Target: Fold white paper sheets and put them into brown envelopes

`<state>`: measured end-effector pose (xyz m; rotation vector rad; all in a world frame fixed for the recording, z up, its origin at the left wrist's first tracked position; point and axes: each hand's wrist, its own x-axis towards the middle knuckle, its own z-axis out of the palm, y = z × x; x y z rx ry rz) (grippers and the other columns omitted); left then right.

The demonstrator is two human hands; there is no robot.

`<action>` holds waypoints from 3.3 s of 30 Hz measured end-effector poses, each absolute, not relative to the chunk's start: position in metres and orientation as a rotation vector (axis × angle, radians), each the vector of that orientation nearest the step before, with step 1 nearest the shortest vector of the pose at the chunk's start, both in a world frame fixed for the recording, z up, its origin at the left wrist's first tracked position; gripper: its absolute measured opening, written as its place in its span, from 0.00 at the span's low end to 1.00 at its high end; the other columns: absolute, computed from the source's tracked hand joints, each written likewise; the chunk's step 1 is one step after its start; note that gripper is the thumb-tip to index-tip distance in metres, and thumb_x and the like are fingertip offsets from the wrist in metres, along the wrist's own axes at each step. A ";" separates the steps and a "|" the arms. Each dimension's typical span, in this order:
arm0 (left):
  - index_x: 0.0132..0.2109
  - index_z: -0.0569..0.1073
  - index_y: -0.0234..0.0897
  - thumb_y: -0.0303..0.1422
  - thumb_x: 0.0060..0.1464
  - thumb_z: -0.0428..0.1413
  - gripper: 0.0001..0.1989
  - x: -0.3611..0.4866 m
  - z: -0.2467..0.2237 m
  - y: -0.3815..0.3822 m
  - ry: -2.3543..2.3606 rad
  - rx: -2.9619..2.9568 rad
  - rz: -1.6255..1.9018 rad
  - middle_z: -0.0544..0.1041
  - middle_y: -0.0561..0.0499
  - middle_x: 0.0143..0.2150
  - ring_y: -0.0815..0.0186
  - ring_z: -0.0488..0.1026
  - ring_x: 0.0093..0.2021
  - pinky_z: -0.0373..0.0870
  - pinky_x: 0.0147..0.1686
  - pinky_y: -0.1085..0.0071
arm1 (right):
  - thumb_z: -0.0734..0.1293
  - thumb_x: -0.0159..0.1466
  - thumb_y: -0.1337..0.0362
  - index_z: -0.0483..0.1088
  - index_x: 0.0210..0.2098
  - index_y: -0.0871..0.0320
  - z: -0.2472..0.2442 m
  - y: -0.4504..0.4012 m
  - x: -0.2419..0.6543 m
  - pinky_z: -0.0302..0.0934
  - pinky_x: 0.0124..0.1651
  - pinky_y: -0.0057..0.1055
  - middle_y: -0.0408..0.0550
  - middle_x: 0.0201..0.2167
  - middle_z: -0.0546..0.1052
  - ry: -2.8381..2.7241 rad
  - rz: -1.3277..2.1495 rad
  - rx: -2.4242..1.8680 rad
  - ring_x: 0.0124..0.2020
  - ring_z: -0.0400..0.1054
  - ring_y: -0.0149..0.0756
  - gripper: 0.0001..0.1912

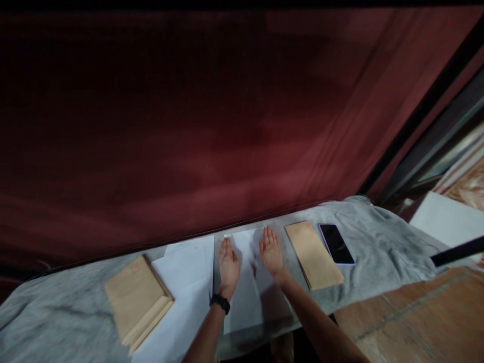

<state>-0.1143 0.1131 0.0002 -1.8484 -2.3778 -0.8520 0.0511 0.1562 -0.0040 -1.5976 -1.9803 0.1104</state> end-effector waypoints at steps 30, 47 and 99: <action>0.69 0.57 0.25 0.39 0.67 0.41 0.30 -0.074 -0.008 -0.040 -2.254 -1.914 -0.476 0.61 0.34 0.70 0.52 0.56 0.71 0.57 0.67 0.52 | 0.53 0.72 0.59 0.53 0.70 0.67 -0.022 0.037 0.123 0.45 0.70 0.50 0.60 0.69 0.59 -2.203 0.058 -1.526 0.69 0.55 0.51 0.30; 0.72 0.53 0.29 0.28 0.64 0.41 0.30 -0.033 -0.007 -0.053 -2.124 -2.201 -0.467 0.57 0.39 0.72 0.58 0.52 0.73 0.55 0.69 0.57 | 0.51 0.74 0.59 0.55 0.70 0.61 -0.010 -0.011 0.083 0.53 0.69 0.44 0.55 0.67 0.64 -2.277 0.276 -1.228 0.69 0.56 0.41 0.27; 0.70 0.54 0.22 0.33 0.66 0.41 0.30 -0.055 -0.024 -0.037 -2.087 -2.142 -0.485 0.57 0.33 0.71 0.53 0.50 0.73 0.56 0.68 0.52 | 0.53 0.74 0.53 0.59 0.68 0.62 -0.017 0.003 0.102 0.46 0.71 0.43 0.54 0.68 0.61 -2.314 0.088 -1.399 0.69 0.57 0.44 0.29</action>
